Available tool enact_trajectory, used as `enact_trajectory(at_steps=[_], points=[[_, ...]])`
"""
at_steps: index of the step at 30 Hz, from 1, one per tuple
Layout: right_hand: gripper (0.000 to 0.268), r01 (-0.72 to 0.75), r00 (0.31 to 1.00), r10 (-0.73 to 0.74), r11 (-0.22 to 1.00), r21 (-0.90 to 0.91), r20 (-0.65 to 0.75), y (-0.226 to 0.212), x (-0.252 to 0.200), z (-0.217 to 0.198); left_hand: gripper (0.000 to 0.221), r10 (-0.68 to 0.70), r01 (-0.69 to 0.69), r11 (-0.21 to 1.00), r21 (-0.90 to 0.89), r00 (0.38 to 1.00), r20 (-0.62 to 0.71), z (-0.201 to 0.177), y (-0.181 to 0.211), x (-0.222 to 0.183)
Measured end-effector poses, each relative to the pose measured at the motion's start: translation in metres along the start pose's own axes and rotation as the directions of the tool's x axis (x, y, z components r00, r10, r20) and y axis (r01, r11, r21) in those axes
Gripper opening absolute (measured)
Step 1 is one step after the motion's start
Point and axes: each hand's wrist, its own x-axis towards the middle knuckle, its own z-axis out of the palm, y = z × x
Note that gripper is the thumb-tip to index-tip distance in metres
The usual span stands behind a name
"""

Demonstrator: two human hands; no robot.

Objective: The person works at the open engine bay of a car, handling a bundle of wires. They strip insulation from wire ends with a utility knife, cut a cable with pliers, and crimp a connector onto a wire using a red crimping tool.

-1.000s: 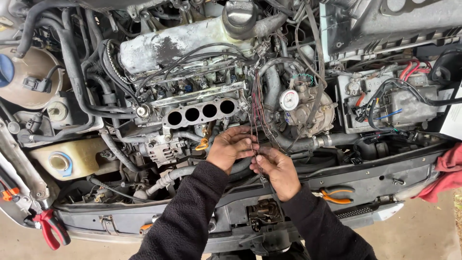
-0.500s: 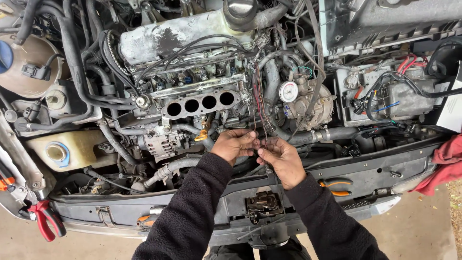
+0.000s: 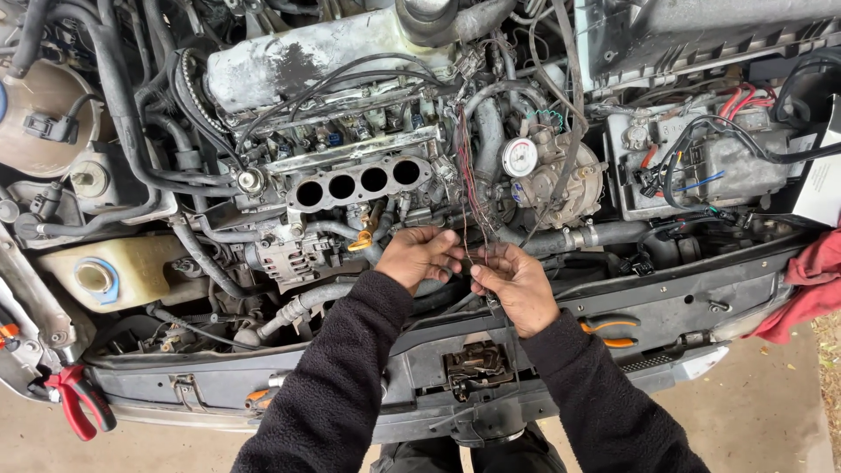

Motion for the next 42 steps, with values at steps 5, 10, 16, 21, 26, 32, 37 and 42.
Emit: enact_trajectory(at_steps=[5, 10, 16, 21, 26, 32, 37, 42], points=[[0.025, 0.007, 1.000, -0.007, 1.000, -0.002, 0.018, 0.000, -0.002, 0.004, 0.026, 0.044, -0.046, 0.991, 0.126, 0.999, 0.017, 0.005, -0.005, 0.007], [0.026, 0.011, 0.999, -0.011, 1.000, 0.018, 0.033, 0.001, -0.002, 0.003, 0.029, -0.001, 0.000, 1.000, 0.015, 0.998, 0.070, 0.005, -0.006, 0.010], [0.025, -0.002, 1.000, 0.002, 1.000, 0.003, 0.021, -0.005, -0.003, 0.000, 0.025, 0.051, -0.045, 0.996, -0.077, 0.996, 0.076, -0.005, -0.019, 0.018], [0.025, 0.017, 0.999, -0.015, 1.000, -0.026, 0.050, 0.000, 0.001, -0.011, 0.024, 0.103, -0.107, 0.985, 0.137, 0.994, 0.035, -0.008, -0.012, 0.015], [0.024, 0.041, 0.995, -0.033, 0.996, -0.084, 0.093, -0.003, 0.008, -0.022, 0.020, 0.158, -0.180, 0.832, 0.526, 0.984, 0.086, -0.004, 0.023, 0.013], [0.022, 0.001, 0.993, 0.017, 0.989, -0.151, 0.119, -0.021, 0.008, -0.017, 0.016, 0.133, -0.244, 0.660, 0.710, 0.969, 0.209, -0.007, 0.047, 0.014], [0.021, 0.015, 0.984, 0.011, 0.989, -0.148, 0.176, -0.019, 0.009, -0.017, 0.016, 0.164, -0.293, 0.648, 0.703, 0.955, 0.246, -0.010, 0.040, 0.011], [0.027, 0.025, 0.988, -0.013, 0.997, -0.079, 0.153, -0.008, 0.014, -0.008, 0.017, 0.702, -0.499, 0.184, 0.847, 0.669, 0.242, -0.015, -0.001, -0.007]])
